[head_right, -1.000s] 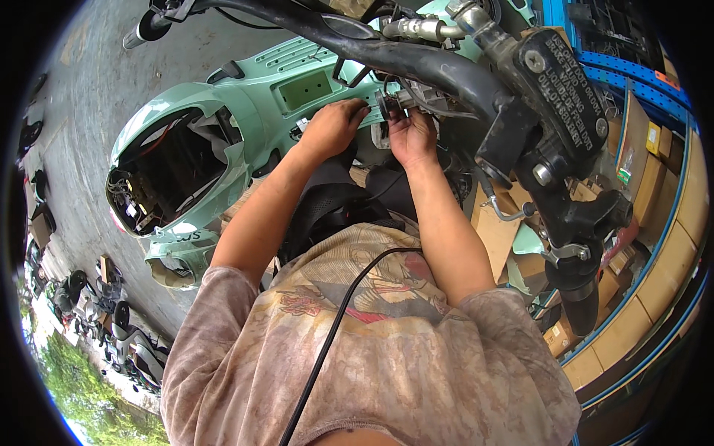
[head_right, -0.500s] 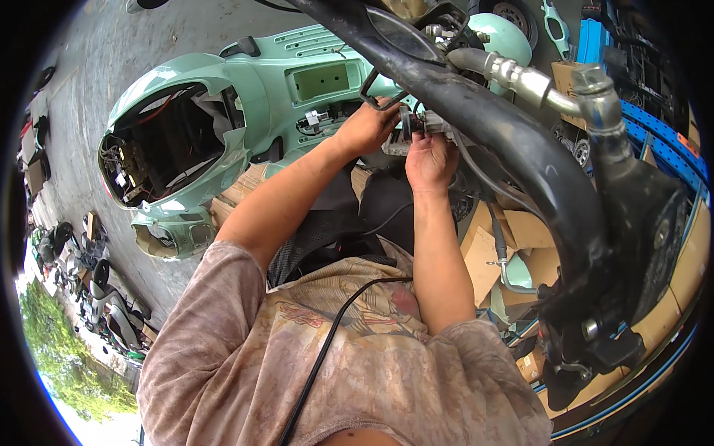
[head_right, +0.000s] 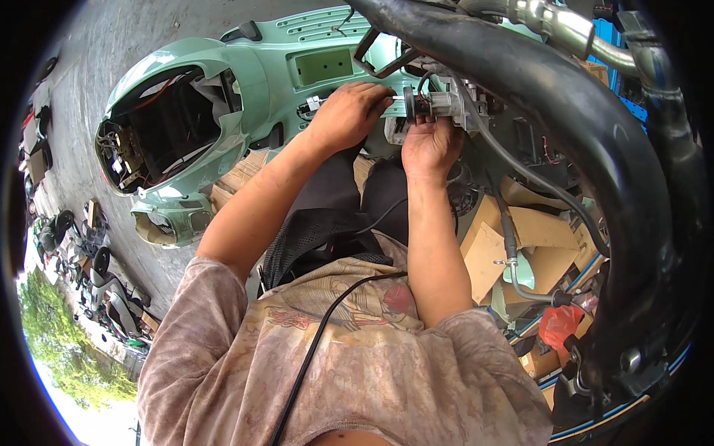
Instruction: The person works on the internal components of a scooter, using an allen key to loosen components, a screwdriver to adjust parts, and handling wiring and a small metal assembly by hand.
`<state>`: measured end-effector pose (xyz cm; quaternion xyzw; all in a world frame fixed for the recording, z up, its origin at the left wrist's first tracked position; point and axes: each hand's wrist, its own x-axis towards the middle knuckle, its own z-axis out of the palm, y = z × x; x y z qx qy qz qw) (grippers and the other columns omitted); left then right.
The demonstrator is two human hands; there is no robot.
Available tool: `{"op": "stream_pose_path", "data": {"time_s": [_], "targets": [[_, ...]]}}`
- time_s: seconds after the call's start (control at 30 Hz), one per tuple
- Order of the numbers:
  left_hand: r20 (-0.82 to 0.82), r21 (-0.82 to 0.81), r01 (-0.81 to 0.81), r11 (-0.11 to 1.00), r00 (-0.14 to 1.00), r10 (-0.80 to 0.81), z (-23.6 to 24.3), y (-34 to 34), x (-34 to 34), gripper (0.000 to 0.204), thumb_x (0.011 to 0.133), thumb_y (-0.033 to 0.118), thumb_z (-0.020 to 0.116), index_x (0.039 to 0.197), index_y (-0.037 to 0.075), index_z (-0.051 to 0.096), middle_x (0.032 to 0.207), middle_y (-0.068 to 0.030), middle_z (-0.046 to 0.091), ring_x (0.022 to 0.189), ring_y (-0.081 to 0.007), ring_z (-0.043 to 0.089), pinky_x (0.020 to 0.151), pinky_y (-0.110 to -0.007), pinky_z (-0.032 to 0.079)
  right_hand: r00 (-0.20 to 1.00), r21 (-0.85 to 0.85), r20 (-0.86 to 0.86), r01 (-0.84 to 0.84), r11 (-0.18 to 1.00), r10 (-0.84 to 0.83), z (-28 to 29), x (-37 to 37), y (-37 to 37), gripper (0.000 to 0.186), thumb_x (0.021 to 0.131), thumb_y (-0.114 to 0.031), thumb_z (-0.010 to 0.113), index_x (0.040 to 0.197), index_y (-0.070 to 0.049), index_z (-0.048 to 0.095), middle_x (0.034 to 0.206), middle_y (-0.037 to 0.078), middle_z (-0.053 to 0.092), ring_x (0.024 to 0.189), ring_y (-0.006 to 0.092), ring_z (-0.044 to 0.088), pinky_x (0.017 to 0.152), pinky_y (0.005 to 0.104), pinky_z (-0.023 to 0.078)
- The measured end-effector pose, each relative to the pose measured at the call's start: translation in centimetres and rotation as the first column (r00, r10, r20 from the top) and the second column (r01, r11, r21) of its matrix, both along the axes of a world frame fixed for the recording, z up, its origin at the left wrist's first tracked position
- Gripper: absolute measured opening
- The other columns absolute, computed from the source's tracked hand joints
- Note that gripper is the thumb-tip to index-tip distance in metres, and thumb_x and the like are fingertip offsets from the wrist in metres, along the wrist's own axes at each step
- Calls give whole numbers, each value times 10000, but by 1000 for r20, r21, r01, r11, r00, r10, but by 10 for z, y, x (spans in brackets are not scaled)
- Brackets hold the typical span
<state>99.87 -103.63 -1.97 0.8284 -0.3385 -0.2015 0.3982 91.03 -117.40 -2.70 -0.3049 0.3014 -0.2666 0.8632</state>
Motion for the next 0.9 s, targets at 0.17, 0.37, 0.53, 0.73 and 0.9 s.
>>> {"op": "stream_pose_path", "data": {"time_s": [0.17, 0.37, 0.53, 0.73, 0.9], "targets": [[-57, -89, -34, 995, 998, 29, -32, -20, -5, 274, 977, 282, 505, 1085, 65, 633, 1014, -128, 660, 1000, -316, 595, 917, -448, 423, 1000, -29, 15, 18, 999, -18, 4, 4, 1, 293, 874, -4, 587, 1163, -55, 568, 1102, 73, 623, 976, 177, 609, 872, 335, 497], [-124, -182, -42, 982, 992, 19, -56, -39, -12, 280, 980, 248, 491, 1141, 47, 599, 1106, -169, 624, 1051, -365, 568, 927, -450, 437, 998, -186, 19, 64, 980, -61, 5, 7, 1, 352, 858, 42, 592, 1198, -37, 546, 1190, 108, 600, 1077, 236, 600, 940, 378, 499], [-54, -300, -12, 954, 999, -4, -69, -58, -15, 300, 897, 171, 547, 1161, 34, 587, 1149, -173, 607, 1070, -381, 557, 942, -440, 449, 995, -261, -6, 97, 960, -102, 3, 8, 7, 299, 867, 30, 587, 1163, -10, 559, 1162, 101, 618, 1062, 213, 607, 929, 354, 495], [-10, -288, 32, 957, 999, -36, -63, -77, -17, 366, 809, 139, 630, 1161, 42, 600, 1137, -145, 617, 1083, -346, 556, 959, -418, 444, 986, -376, -115, 68, 924, -119, 5, 9, 11, 210, 901, -13, 563, 1111, -22, 562, 1086, 81, 627, 992, 160, 604, 888, 312, 482], [56, -199, -4, 980, 998, 15, -71, -67, -22, 474, 738, 93, 653, 1199, 48, 551, 1058, -149, 622, 1040, -351, 571, 927, -416, 457, 990, -336, -102, 56, 940, -95, 6, 2, 10, 196, 903, -21, 567, 1099, -13, 571, 1079, 83, 628, 988, 162, 602, 880, 309, 481]]}}
